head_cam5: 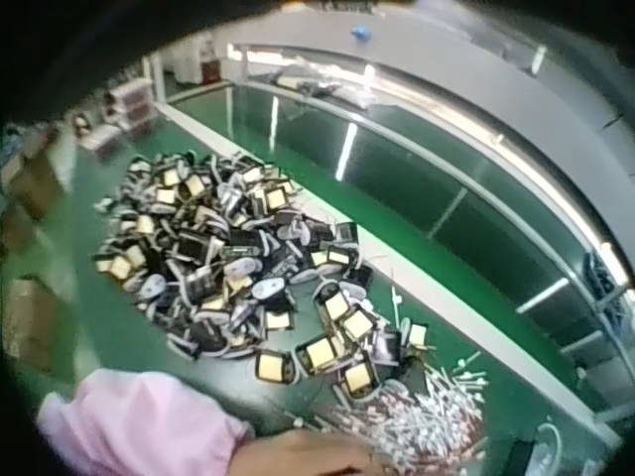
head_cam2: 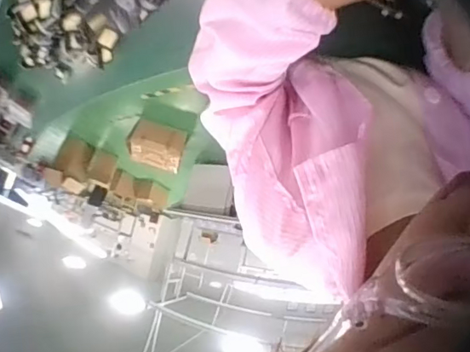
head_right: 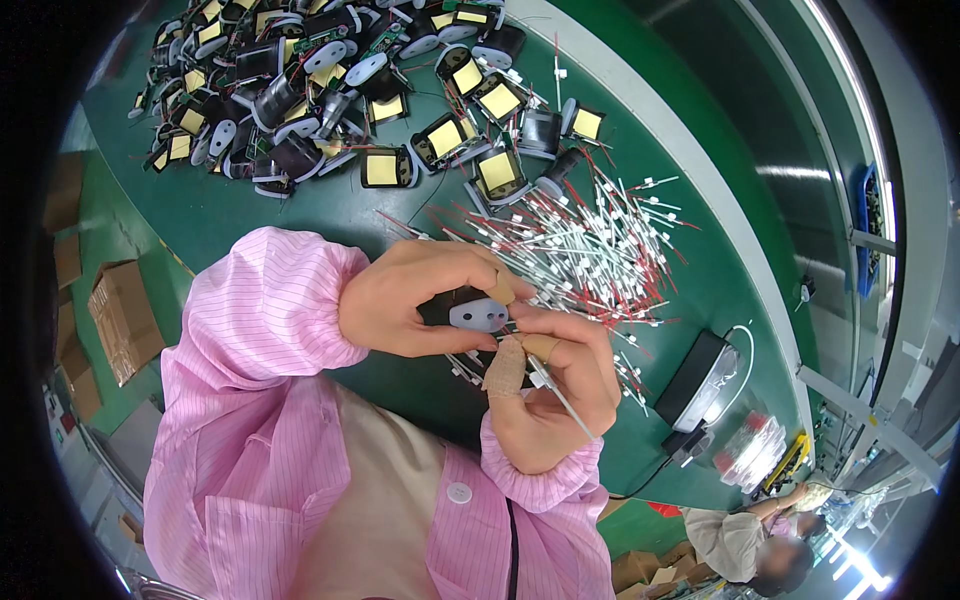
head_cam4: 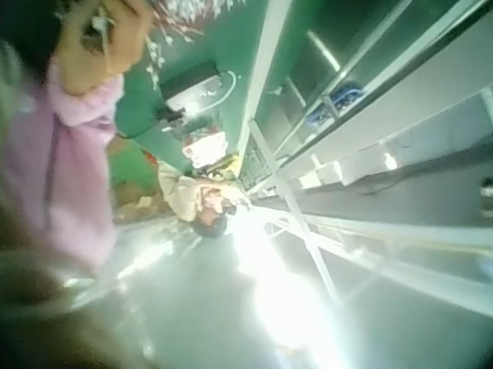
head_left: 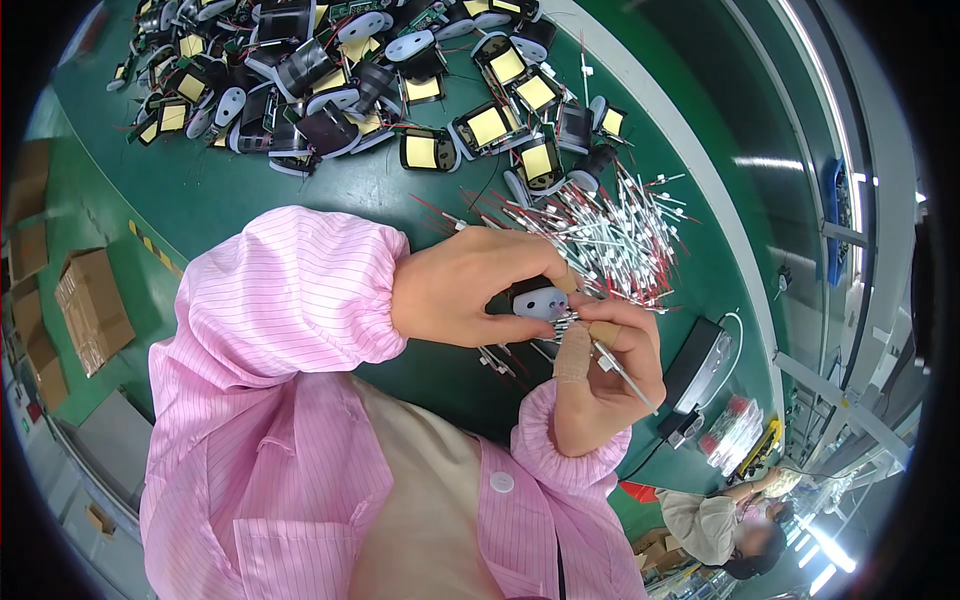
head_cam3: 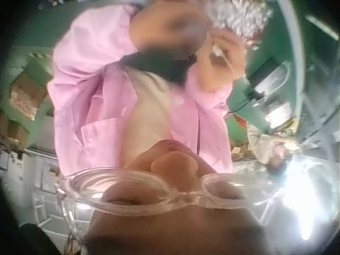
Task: The person inserts small white plastic connectors into the ports of gray electronic components. They pick up a component, align the connector, and push it in, then place the finished unit on the table. This process is repeated for multiple units throughout the clip.
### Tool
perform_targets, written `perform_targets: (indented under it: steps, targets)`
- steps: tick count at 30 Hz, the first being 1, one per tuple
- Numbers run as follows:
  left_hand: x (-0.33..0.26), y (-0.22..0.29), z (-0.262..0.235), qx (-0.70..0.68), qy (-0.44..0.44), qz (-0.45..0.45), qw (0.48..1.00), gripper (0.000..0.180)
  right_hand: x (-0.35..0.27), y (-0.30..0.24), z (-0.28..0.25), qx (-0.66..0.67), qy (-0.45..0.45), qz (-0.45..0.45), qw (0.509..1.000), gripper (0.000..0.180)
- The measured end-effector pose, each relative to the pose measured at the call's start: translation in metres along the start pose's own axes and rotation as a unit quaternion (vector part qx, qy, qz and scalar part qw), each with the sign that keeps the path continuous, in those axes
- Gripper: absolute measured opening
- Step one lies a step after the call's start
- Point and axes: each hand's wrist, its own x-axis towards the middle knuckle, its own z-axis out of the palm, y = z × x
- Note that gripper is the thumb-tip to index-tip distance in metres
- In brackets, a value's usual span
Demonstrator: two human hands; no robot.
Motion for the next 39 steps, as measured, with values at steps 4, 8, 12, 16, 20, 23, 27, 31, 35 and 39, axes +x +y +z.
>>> perform_targets:
  steps: [4, 8, 12, 16, 20, 23, 27, 31, 35, 39]
  targets:
    - [0.0003, -0.0001, -0.0015, -0.006, -0.009, -0.003, 1.0, 0.039, -0.0007, 0.0039, -0.0028, -0.014, -0.009, -0.024, 1.0, 0.015]
    - [0.0006, 0.0007, -0.0018, -0.017, -0.012, -0.009, 1.0, 0.038, -0.0008, 0.0024, -0.0035, -0.023, -0.011, -0.027, 0.999, 0.015]
    - [0.0013, 0.0004, -0.0025, -0.015, -0.014, -0.007, 1.0, 0.039, -0.001, -0.0007, -0.0033, -0.029, -0.016, -0.017, 0.999, 0.012]
    - [0.0027, 0.0, -0.0028, -0.012, -0.017, 0.005, 1.0, 0.039, 0.0, 0.0024, -0.003, -0.036, -0.007, -0.03, 0.999, 0.015]
    - [0.0005, -0.0016, -0.0028, -0.013, -0.022, 0.002, 1.0, 0.039, -0.0003, 0.0023, -0.0014, -0.059, -0.007, -0.028, 0.998, 0.015]
    - [0.0009, -0.0019, -0.0034, -0.013, -0.028, 0.005, 1.0, 0.039, 0.0006, -0.0006, -0.0012, -0.073, -0.009, -0.027, 0.997, 0.015]
    - [0.0013, -0.0007, -0.0036, -0.023, -0.032, 0.003, 0.999, 0.038, 0.0019, -0.0008, -0.001, -0.093, -0.008, -0.042, 0.995, 0.014]
    - [0.0016, 0.0011, -0.0056, -0.013, -0.047, -0.012, 0.999, 0.036, 0.0026, -0.0018, -0.0017, -0.103, -0.013, -0.044, 0.994, 0.014]
    - [0.0035, 0.0031, -0.0062, -0.006, -0.051, -0.015, 0.999, 0.036, 0.0018, -0.0034, 0.0002, -0.106, -0.003, -0.038, 0.994, 0.013]
    - [0.0029, 0.0018, -0.0044, 0.002, -0.039, -0.003, 0.999, 0.036, 0.0031, 0.0007, 0.0002, -0.1, -0.003, -0.048, 0.994, 0.013]
